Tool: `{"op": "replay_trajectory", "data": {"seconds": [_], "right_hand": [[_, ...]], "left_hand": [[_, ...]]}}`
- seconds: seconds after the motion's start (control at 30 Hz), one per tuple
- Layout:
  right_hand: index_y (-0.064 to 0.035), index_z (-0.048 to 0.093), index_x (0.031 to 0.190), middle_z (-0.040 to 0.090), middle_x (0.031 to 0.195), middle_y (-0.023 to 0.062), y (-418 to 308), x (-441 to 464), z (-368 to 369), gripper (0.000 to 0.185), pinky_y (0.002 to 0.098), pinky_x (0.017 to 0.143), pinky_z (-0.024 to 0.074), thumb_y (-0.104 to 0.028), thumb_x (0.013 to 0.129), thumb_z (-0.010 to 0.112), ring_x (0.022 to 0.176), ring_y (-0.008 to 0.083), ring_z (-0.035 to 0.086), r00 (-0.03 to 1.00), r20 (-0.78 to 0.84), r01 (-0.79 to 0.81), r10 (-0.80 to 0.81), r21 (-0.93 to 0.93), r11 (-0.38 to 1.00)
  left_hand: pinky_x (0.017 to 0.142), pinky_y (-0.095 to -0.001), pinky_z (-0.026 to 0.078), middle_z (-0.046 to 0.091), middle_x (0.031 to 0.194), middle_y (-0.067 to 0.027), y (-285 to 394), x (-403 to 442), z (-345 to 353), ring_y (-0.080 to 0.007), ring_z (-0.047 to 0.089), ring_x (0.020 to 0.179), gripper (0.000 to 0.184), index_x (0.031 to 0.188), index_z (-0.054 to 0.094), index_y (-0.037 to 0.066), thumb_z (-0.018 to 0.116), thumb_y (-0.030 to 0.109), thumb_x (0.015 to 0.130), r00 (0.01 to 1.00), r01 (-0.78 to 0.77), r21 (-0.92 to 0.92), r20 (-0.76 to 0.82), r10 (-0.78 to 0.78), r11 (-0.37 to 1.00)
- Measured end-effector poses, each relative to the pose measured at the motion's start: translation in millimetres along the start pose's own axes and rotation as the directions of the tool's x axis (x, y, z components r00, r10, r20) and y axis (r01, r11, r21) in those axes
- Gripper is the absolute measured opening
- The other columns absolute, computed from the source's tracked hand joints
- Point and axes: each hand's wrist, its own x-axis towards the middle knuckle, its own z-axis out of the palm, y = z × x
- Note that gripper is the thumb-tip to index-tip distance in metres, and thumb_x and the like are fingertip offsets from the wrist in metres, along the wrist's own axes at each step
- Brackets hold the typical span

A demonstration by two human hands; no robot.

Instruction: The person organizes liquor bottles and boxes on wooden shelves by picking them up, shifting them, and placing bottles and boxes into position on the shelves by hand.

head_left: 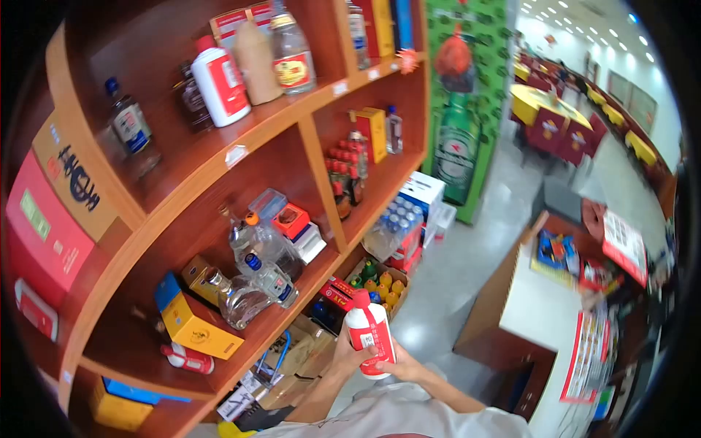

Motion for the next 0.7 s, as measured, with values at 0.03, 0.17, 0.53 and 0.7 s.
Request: {"op": "replay_trajectory", "data": {"seconds": [0.03,0.17,0.53,0.7], "right_hand": [[-0.0036,0.018,0.161,0.047,0.147,0.0097,0.8,5.9,-9.5,0.096,0.0389,0.116,0.0401,-0.017,0.091,0.081,0.136,0.0191,0.047,1.0,0.01,-0.004,0.005,-0.025,1.0],[-0.0032,0.026,0.158,0.049,0.146,0.0111,-10.0,37.8,-45.8,0.089,0.0393,0.113,0.0441,-0.015,0.089,0.08,0.134,0.0206,0.05,0.992,0.124,-0.031,0.038,-0.059,0.998],[-0.0082,0.013,0.163,0.047,0.143,0.0158,-178.0,180.7,-58.0,0.107,0.0404,0.101,0.0514,-0.012,0.085,0.086,0.125,0.0248,0.057,0.704,0.688,0.266,-0.178,-0.023,0.964],[-0.0095,0.034,0.157,0.064,0.121,0.0089,-144.8,186.3,-131.2,0.079,0.0295,0.09,0.0546,0.002,0.091,0.076,0.105,0.0145,0.066,0.75,0.652,-0.045,0.115,-0.124,0.991]], "left_hand": [[0.102,-0.0371,0.052,0.06,0.129,-0.0078,2.1,5.0,8.3,-0.018,0.062,0.117,0.096,0.146,0.041,0.004,0.096,0.032,0.072,0.996,-0.044,-0.011,-0.073,0.043,0.999],[0.102,-0.0362,0.051,0.06,0.128,-0.0071,18.3,29.8,40.9,-0.0166,0.061,0.117,0.089,0.144,0.044,0.005,0.095,0.023,0.073,0.962,-0.046,0.143,-0.262,0.083,0.989],[0.096,-0.0374,0.056,0.067,0.12,-0.0081,223.2,114.1,106.3,-0.0182,0.067,0.108,0.083,0.14,0.049,0.001,0.092,0.014,0.069,0.622,-0.47,0.614,-0.28,0.731,0.634],[0.077,-0.0309,0.057,0.069,0.105,-0.0049,359.1,117.6,109.5,-0.0131,0.067,0.088,0.055,0.128,0.06,0.002,0.085,0.017,0.081,0.246,-0.368,0.874,-0.238,0.939,0.318]]}}
